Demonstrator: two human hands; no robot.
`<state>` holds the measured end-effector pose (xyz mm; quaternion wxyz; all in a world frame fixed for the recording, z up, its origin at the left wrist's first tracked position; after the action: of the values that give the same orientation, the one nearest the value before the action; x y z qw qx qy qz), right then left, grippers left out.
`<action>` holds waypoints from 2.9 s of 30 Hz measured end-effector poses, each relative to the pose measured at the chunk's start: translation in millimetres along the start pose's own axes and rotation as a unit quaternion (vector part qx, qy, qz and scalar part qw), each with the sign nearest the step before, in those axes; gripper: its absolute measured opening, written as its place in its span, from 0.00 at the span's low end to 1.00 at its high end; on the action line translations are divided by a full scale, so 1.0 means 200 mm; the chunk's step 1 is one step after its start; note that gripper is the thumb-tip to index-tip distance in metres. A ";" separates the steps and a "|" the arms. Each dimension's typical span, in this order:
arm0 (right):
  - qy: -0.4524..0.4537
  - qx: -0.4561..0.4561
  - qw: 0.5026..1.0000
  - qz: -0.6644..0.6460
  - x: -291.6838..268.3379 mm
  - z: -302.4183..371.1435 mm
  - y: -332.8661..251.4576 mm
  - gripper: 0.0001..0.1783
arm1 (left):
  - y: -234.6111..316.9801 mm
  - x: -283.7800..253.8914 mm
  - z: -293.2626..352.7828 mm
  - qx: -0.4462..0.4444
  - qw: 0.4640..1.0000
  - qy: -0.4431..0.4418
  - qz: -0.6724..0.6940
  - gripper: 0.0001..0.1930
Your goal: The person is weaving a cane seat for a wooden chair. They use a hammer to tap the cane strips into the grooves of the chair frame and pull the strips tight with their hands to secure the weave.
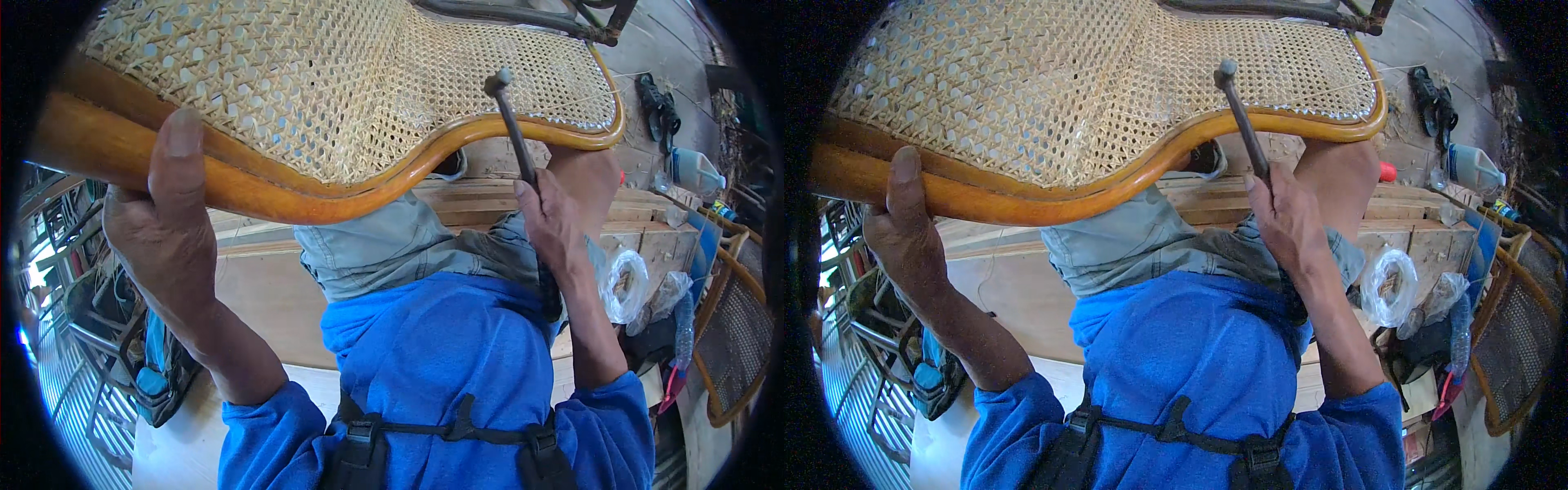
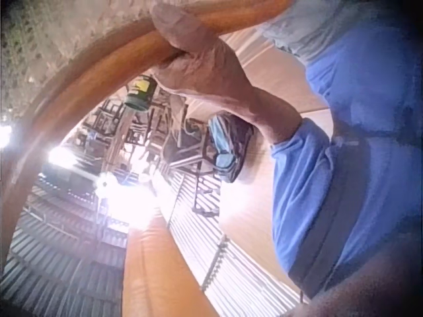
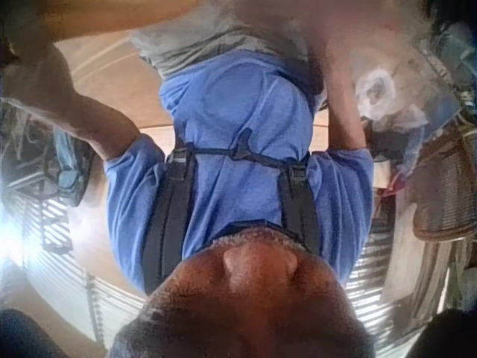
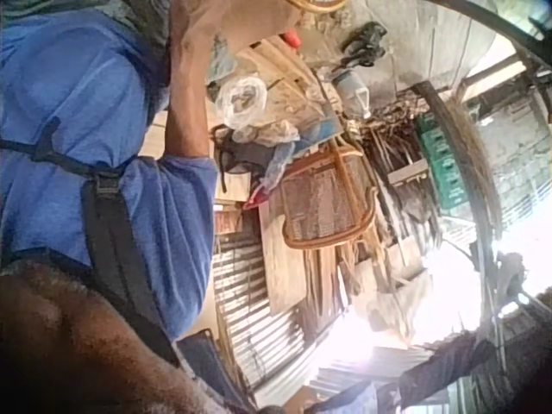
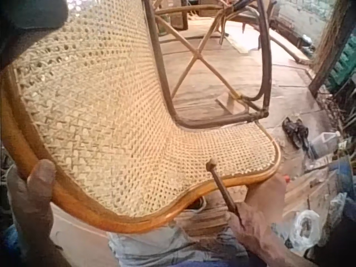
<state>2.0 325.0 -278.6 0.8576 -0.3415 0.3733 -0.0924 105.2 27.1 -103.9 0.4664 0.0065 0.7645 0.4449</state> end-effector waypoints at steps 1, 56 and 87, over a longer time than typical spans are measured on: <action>-0.013 0.017 1.000 0.015 0.02 0.00 0.03 0.16 | 0.00 0.00 0.00 -0.002 1.000 0.001 -0.003 0.24; -0.022 -0.030 0.999 0.027 0.06 0.01 0.03 0.16 | 0.01 -0.01 0.01 -0.008 0.999 -0.049 -0.021 0.25; 0.042 0.096 0.922 -0.373 -0.10 0.26 0.41 0.13 | -0.12 1.41 -0.05 0.080 0.723 -0.566 -0.387 0.29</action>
<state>17.6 421.7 -295.7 0.7731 -0.3684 0.2439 -0.4552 -50.8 125.2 -318.4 0.9419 -0.0022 0.3270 0.0767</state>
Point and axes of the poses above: each hand's wrist, its own z-axis away from the middle knuckle, its own x-axis out of the palm, y = z × x, the point moved 5 cm from there along -z, towards the middle knuckle, and after that the axes turned 8 degrees about -y, right-handed, at the moved point
